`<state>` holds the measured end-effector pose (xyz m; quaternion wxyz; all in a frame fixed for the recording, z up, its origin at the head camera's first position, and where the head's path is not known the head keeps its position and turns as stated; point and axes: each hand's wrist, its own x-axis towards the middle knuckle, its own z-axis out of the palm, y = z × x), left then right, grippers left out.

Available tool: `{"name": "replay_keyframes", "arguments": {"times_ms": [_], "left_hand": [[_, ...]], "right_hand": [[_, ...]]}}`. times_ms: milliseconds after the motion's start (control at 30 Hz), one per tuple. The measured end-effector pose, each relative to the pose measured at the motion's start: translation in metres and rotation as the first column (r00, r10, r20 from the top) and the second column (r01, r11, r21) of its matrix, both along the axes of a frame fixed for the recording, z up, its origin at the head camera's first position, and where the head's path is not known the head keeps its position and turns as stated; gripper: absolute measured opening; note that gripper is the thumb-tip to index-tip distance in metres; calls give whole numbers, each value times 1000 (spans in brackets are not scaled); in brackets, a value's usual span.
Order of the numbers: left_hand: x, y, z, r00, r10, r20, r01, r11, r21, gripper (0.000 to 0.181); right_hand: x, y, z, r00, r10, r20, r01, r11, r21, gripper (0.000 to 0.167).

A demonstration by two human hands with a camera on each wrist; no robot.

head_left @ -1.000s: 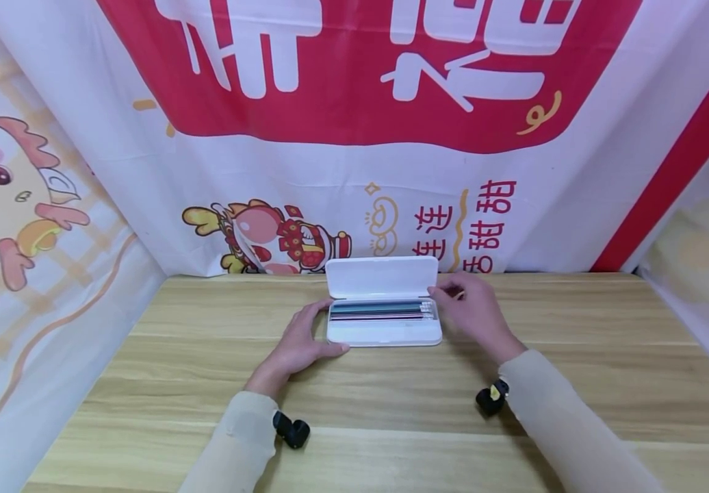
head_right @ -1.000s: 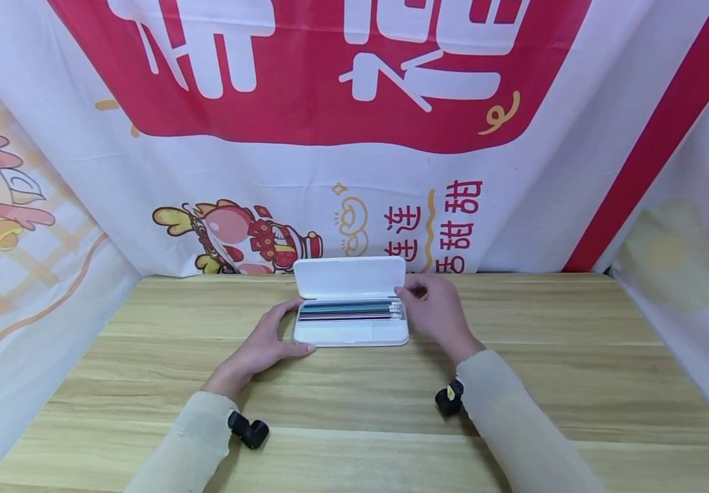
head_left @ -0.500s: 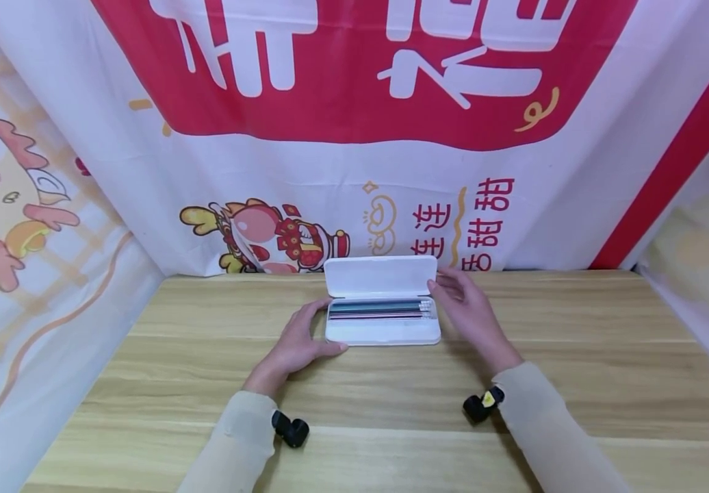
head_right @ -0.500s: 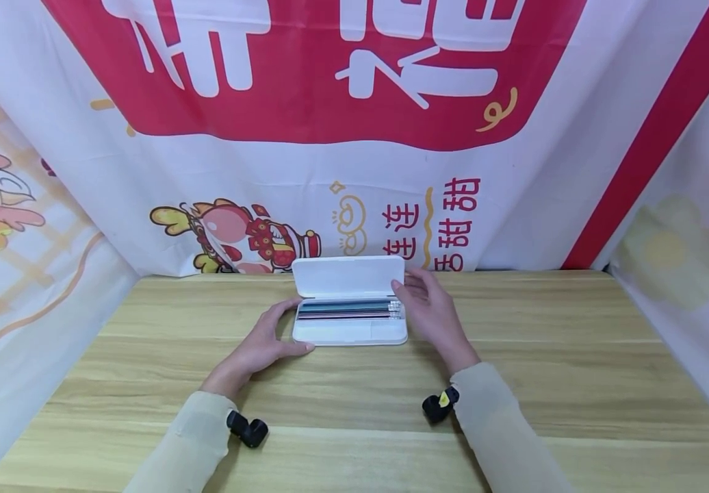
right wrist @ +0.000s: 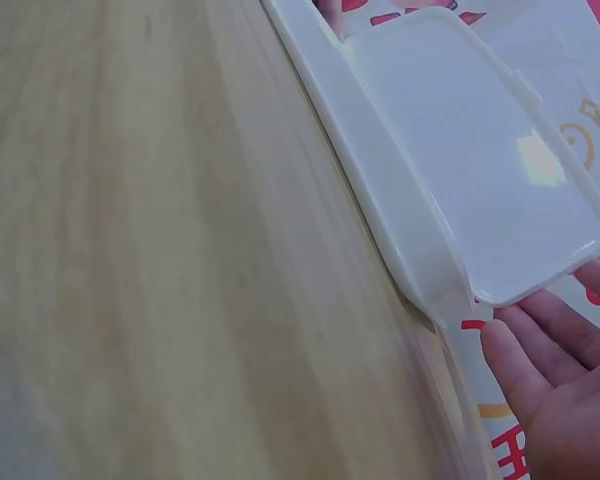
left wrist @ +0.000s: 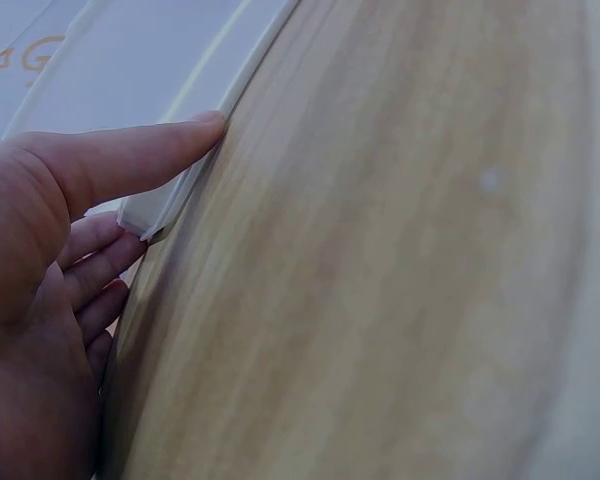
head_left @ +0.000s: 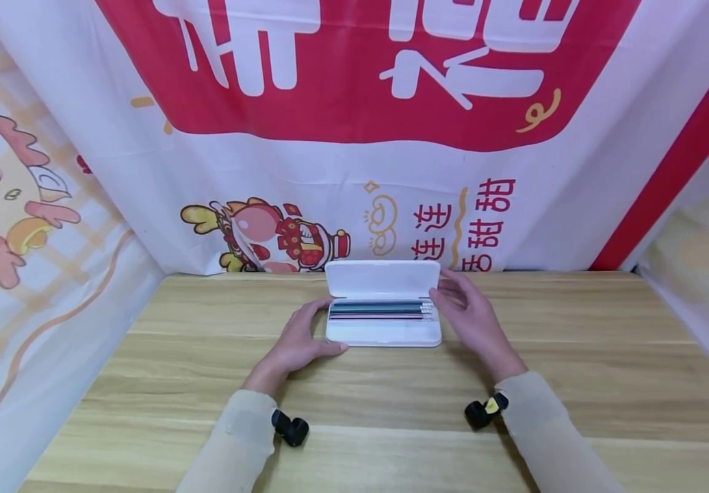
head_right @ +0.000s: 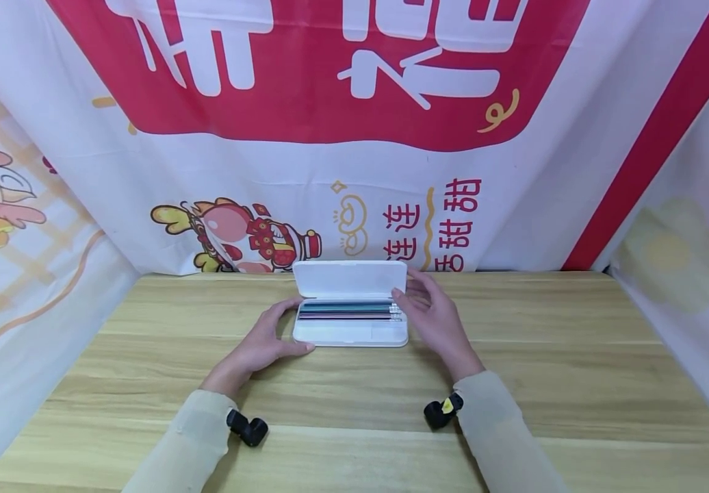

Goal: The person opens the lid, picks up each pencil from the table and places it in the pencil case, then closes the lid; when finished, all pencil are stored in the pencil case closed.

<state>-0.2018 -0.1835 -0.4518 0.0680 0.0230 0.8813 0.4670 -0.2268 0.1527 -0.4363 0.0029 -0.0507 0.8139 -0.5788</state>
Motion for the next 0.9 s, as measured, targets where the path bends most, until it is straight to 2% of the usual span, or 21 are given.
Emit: {"name": "replay_keyframes", "arguments": {"times_ms": [100, 267, 400, 533, 667, 900], "left_hand": [[1, 0, 1, 1000, 0, 1, 0, 1000, 1, 93], [2, 0, 2, 1000, 8, 1, -8, 1000, -5, 95], [2, 0, 1, 1000, 19, 3, -19, 1000, -14, 99], [0, 0, 0, 999, 41, 18, -41, 999, -11, 101], [0, 1, 1, 998, 54, 39, -55, 999, 4, 102], [0, 0, 1, 998, 47, 38, -48, 998, 41, 101]], "right_hand": [[1, 3, -1, 1000, 12, 22, -12, 1000, -24, 69], [5, 8, 0, 998, 27, 62, -23, 997, -68, 72], [6, 7, 3, 997, -4, 77, 5, 1000, -10, 75], [8, 5, 6, 997, -22, 79, 17, 997, 71, 65], [10, 5, 9, 996, 9, 84, -17, 995, 97, 54], [14, 10, 12, 991, 81, 106, -94, 988, 122, 68]]}}
